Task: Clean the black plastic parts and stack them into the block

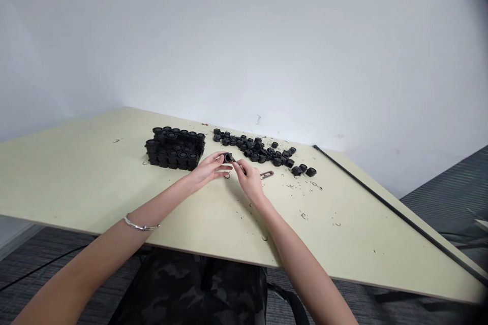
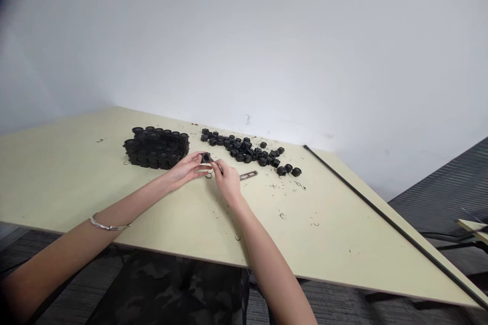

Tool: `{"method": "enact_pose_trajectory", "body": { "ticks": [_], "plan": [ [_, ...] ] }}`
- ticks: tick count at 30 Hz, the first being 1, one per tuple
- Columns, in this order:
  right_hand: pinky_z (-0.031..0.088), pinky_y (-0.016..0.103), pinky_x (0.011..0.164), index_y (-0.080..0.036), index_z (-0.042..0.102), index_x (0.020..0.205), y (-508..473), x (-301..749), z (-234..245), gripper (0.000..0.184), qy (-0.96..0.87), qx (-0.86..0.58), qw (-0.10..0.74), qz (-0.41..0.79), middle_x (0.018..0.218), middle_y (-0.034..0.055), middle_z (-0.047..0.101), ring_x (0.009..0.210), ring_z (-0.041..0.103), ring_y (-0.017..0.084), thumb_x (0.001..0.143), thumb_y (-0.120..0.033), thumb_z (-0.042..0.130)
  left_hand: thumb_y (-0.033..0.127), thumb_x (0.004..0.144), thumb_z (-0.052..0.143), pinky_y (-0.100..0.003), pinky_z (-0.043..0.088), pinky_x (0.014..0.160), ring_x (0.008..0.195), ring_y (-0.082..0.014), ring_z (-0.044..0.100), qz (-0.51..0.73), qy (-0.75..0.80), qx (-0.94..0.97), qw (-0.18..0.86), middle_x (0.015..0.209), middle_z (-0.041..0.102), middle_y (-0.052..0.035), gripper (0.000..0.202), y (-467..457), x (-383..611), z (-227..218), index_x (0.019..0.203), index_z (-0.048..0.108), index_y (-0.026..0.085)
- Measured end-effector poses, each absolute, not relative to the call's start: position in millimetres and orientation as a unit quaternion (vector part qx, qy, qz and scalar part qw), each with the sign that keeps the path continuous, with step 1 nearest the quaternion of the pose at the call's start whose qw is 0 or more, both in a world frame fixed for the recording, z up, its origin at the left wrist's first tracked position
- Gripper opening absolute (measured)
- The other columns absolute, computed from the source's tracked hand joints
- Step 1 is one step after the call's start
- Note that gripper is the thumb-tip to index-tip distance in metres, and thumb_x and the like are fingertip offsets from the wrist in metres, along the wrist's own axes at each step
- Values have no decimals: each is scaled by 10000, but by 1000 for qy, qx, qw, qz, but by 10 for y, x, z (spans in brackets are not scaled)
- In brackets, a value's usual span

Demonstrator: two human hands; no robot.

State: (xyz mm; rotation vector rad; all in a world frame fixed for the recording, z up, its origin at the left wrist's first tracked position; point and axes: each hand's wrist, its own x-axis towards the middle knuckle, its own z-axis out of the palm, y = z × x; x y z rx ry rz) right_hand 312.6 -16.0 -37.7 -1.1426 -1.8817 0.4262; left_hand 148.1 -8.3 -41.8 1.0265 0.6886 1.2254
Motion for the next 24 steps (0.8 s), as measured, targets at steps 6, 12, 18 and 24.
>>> {"method": "enact_pose_trajectory", "body": {
  "ticks": [6,12,18,24],
  "plan": [
    [281,220,537,-230,544,730,-160,3126,-382,359,-759,-457,434,165,578,-17,482,534,400,127,891,-496,364,344,802,630,-348,518,812,893,-179,646,539,302,448,646,1043,640,-94,318,-79,1482,-417,1069,549,190],
    [296,222,553,-228,558,775,-191,3121,-351,354,-749,-454,453,167,590,-18,478,542,403,127,901,-484,348,353,809,620,-353,510,817,889,-180,648,536,300,452,647,1045,653,-107,314,-89,1479,-409,1066,550,188],
    [317,227,583,-217,553,760,-209,3107,-322,406,-740,-450,463,188,661,1,547,607,468,138,914,-496,300,343,799,634,-369,503,827,905,-192,646,532,287,461,650,1069,646,-117,329,-96,1477,-404,1076,548,187],
    [283,228,542,-209,520,670,-194,3101,-352,421,-750,-459,448,164,592,-13,489,555,408,123,896,-519,346,323,770,669,-366,512,811,880,-190,648,540,282,453,651,1063,633,-94,363,-109,1485,-396,1087,542,198]
  ]
}}
